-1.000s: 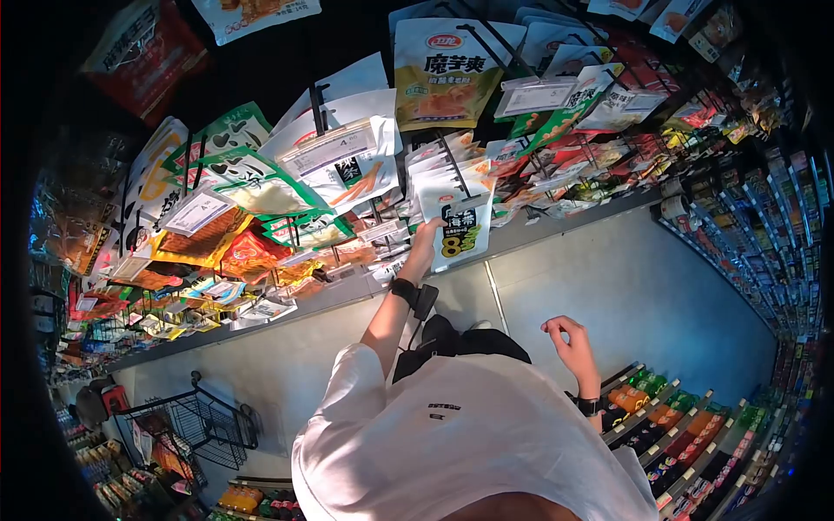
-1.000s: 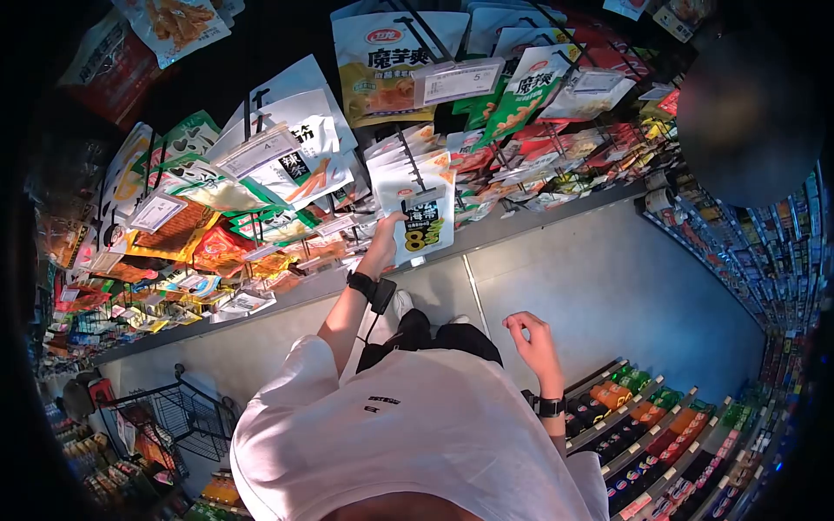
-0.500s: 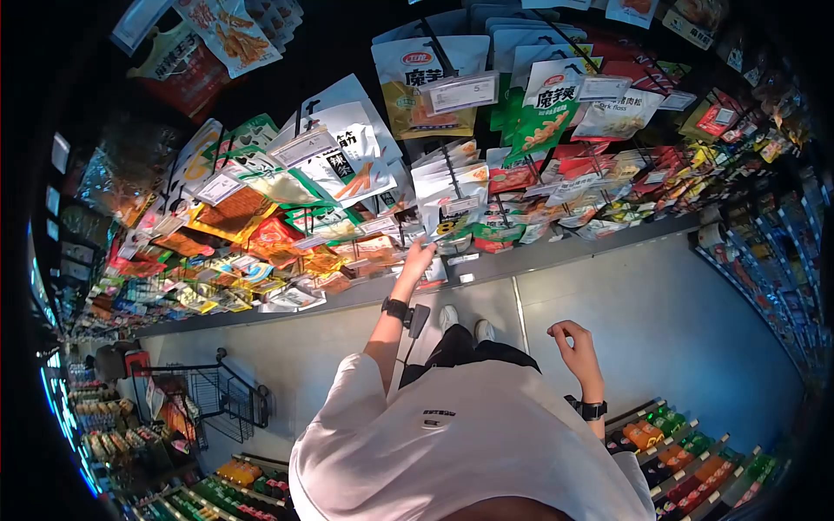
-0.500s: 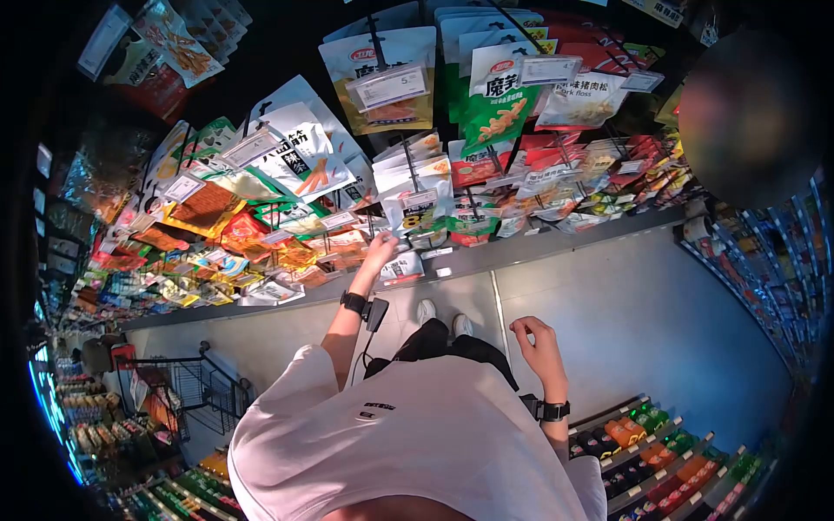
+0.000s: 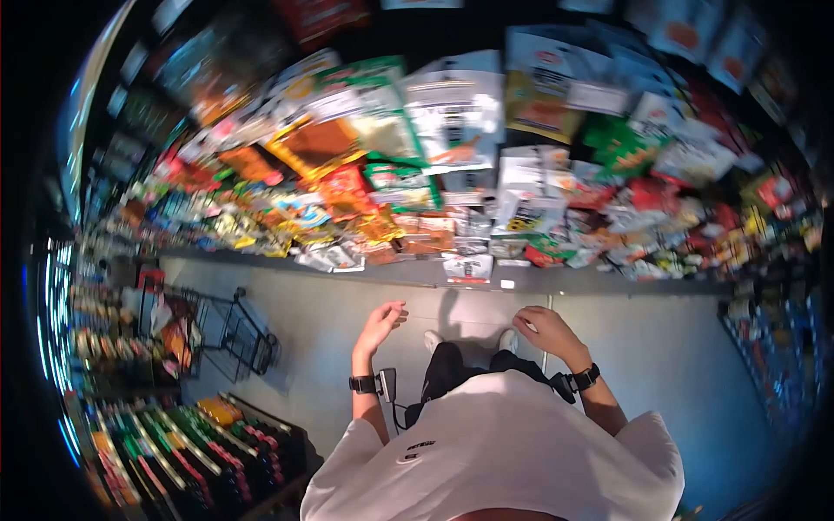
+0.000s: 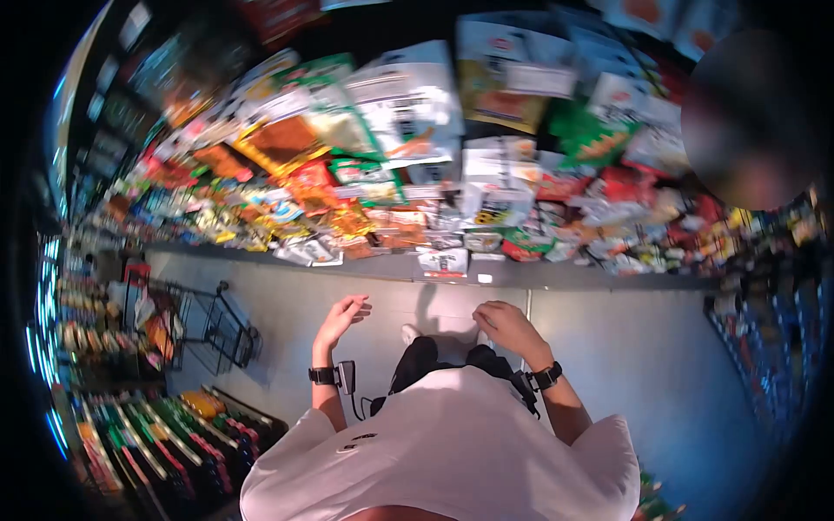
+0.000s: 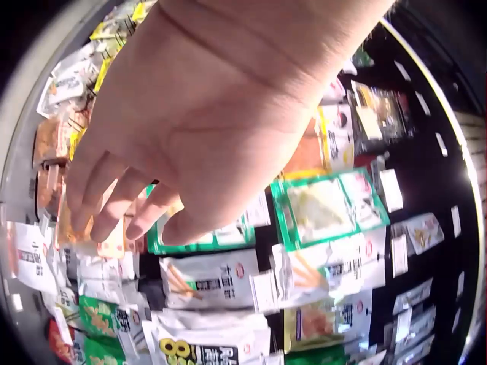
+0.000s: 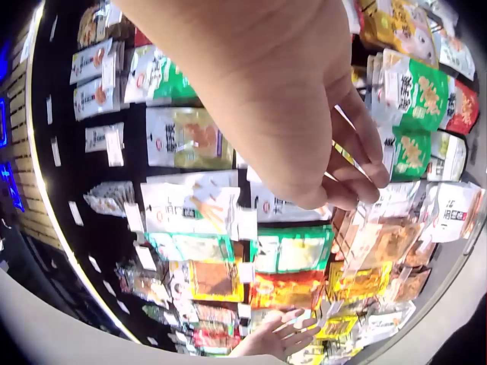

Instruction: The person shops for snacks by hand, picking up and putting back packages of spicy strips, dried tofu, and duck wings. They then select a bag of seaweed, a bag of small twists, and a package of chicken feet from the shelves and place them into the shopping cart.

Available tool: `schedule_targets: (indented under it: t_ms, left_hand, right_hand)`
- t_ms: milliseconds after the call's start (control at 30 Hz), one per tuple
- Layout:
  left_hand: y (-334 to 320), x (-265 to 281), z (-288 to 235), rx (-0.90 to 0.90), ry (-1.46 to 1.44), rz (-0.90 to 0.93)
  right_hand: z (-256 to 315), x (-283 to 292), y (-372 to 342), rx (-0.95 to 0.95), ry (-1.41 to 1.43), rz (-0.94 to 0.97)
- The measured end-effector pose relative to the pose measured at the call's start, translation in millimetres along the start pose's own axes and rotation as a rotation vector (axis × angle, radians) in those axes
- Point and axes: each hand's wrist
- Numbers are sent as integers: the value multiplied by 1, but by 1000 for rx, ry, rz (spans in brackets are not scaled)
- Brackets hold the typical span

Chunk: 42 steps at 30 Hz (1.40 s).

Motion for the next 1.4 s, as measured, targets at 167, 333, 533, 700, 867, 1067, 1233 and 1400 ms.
schedule_targets:
  t_ms: [167, 333, 533, 700, 867, 1067, 1233, 1400]
  left_hand:
    - [-83, 127, 96, 15, -91, -242]
    - [-176, 242, 165, -71, -252, -621]
    - [-250, 325, 208, -47, -342, -876]
    - [-255, 388, 212, -1, -391, -877]
    - [-222, 468, 206, -28, -305, -912]
    - [-199, 600, 154, 54, -236, -974]
    - [-200, 692, 116, 0, -349, -1122]
    - [-219, 754, 118, -5, -452, -1217]
  right_hand:
    - [82, -77, 101, 287, -16, 142]
    - [203, -173, 195, 423, -31, 455]
    - [327, -276, 270, 550, -25, 614]
    - [382, -322, 323, 575, -40, 659]
    - [413, -376, 403, 528, -3, 720]
    - [471, -456, 537, 707, 92, 662]
    - [554, -507, 640, 813, 105, 693]
    - [642, -579, 706, 863, 16, 841]
Point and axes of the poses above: each hand's wrist, its own y-axis towards the middle knuckle, its own x-axis out of the back of the hand, z = x × y, and after that the axes turned 10 degrees about -y, right-handed
